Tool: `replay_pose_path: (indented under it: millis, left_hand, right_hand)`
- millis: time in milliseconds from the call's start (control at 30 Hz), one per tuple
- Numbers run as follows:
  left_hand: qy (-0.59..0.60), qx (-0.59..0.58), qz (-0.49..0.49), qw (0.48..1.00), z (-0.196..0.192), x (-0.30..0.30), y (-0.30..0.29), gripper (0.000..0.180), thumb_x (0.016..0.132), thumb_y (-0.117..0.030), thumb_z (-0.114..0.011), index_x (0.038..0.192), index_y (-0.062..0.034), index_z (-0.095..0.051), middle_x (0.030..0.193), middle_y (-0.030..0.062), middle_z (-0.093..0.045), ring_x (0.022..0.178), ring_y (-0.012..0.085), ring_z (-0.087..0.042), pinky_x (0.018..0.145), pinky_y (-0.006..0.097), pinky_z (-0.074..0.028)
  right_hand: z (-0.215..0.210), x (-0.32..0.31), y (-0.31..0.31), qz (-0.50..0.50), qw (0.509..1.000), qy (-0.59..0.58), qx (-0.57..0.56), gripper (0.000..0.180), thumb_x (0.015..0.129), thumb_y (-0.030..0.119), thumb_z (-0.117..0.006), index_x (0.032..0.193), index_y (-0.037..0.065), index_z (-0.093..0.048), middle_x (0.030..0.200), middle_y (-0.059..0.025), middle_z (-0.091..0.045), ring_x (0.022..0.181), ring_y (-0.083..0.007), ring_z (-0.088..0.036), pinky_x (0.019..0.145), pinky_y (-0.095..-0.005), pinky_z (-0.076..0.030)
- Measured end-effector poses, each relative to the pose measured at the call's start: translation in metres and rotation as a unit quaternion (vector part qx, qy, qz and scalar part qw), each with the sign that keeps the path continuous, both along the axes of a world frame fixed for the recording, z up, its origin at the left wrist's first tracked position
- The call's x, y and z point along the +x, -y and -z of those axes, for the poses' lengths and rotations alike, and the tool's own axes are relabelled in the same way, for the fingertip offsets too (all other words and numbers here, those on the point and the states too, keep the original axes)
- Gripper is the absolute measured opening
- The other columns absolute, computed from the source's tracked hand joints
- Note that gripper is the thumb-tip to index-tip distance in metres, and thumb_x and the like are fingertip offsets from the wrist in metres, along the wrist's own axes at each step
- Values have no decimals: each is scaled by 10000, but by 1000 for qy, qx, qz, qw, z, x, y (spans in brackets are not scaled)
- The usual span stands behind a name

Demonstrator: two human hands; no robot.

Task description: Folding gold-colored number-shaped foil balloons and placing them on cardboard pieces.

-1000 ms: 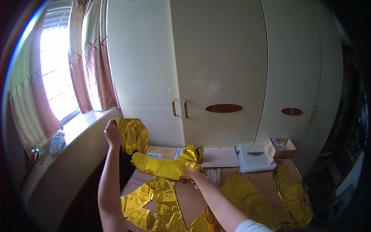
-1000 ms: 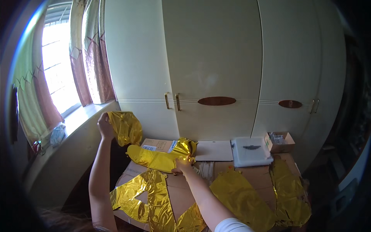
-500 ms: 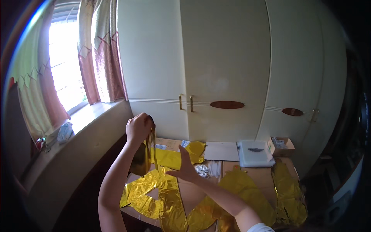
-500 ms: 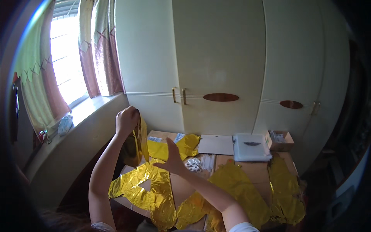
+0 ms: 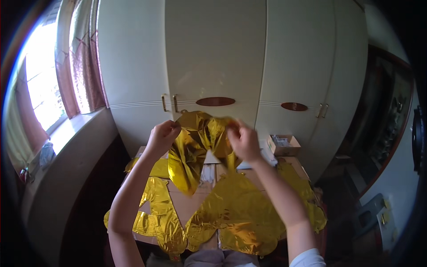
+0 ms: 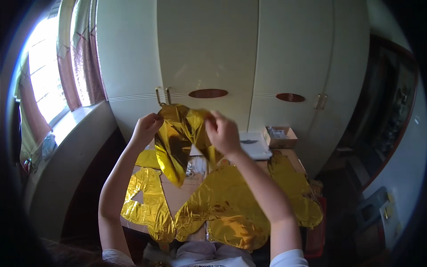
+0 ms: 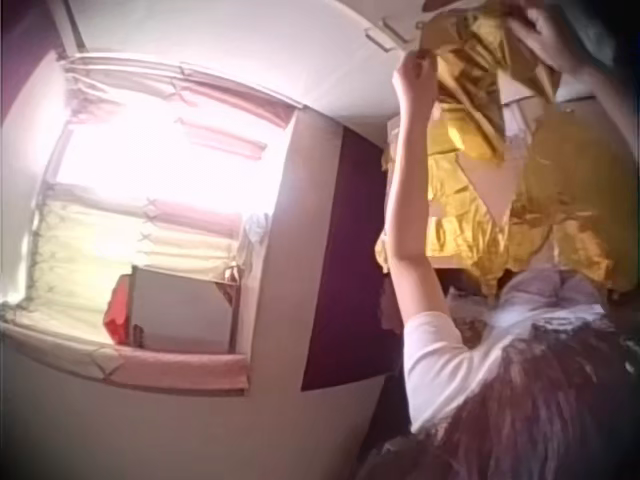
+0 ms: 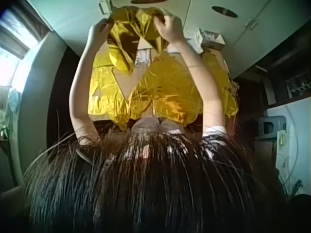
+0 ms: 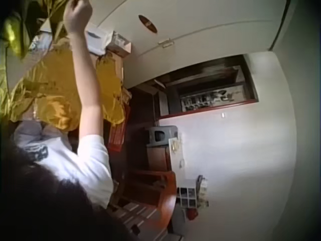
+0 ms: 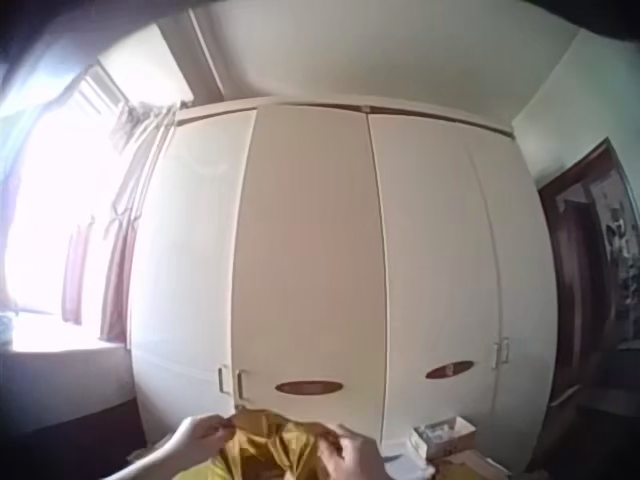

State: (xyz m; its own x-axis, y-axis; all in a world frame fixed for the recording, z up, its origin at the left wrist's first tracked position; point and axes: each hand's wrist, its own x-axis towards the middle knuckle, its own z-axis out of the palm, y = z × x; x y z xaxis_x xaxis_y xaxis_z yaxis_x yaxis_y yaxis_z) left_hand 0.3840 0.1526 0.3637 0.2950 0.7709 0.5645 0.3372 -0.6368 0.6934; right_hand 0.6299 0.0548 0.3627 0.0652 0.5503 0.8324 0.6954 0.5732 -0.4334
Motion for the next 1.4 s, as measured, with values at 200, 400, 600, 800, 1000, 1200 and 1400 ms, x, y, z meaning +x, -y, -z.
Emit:
replay_pose_path:
  millis: [200,400,600,800,1000,1200,1400]
  left_hand:
    - [-46,-37,153,986,44,43,6,173,834,-142,-721,936,-14,-664,816,44,-689,767,87,-632,704,257,-515]
    - [-6,-157,242,957,80,70,5,191,879,-150,-671,998,-1,-666,868,61,-700,812,105,-648,737,252,-515]
    - [71,10,208,975,48,81,62,335,773,-174,-777,1029,-32,-614,970,56,-599,869,143,-579,766,272,-480]
    - [14,336,110,935,-5,91,115,272,634,-89,-837,848,-90,-669,978,60,-561,930,243,-522,753,338,-454]
    - [13,357,91,929,5,83,110,175,668,-103,-811,767,-106,-667,824,11,-592,828,215,-533,704,350,-417]
    - [-1,446,95,890,4,79,112,180,678,-125,-793,780,-119,-644,746,-32,-640,721,184,-536,667,331,-374]
    - [-11,481,98,871,-7,77,114,184,687,-147,-785,777,-128,-626,758,-33,-635,725,181,-535,659,330,-367]
  right_hand:
    - [-98,53,46,59,968,201,-140,203,894,123,-608,1055,7,-650,745,-117,-676,619,-153,-612,615,-307,-477]
    - [-105,89,74,-73,959,115,-248,252,833,195,-714,1040,52,-686,908,-68,-729,801,-136,-677,772,-303,-507]
    - [-77,91,94,-40,966,150,-205,325,781,242,-769,1031,54,-681,847,-91,-720,740,-175,-681,712,-308,-513]
    - [-70,68,103,-89,967,130,-198,314,802,195,-761,1044,26,-652,806,-77,-711,703,-107,-642,662,-278,-501]
    - [-58,72,85,-158,961,51,-220,290,947,260,-612,829,-4,-592,576,27,-457,566,-45,-373,513,-255,-346]
    - [-55,75,76,-126,968,56,-210,263,934,218,-619,830,-22,-585,571,-13,-453,559,-55,-371,512,-270,-349]
    - [-70,66,85,-112,964,84,-226,134,924,110,-621,959,-19,-615,698,30,-578,622,-35,-474,561,-242,-412]
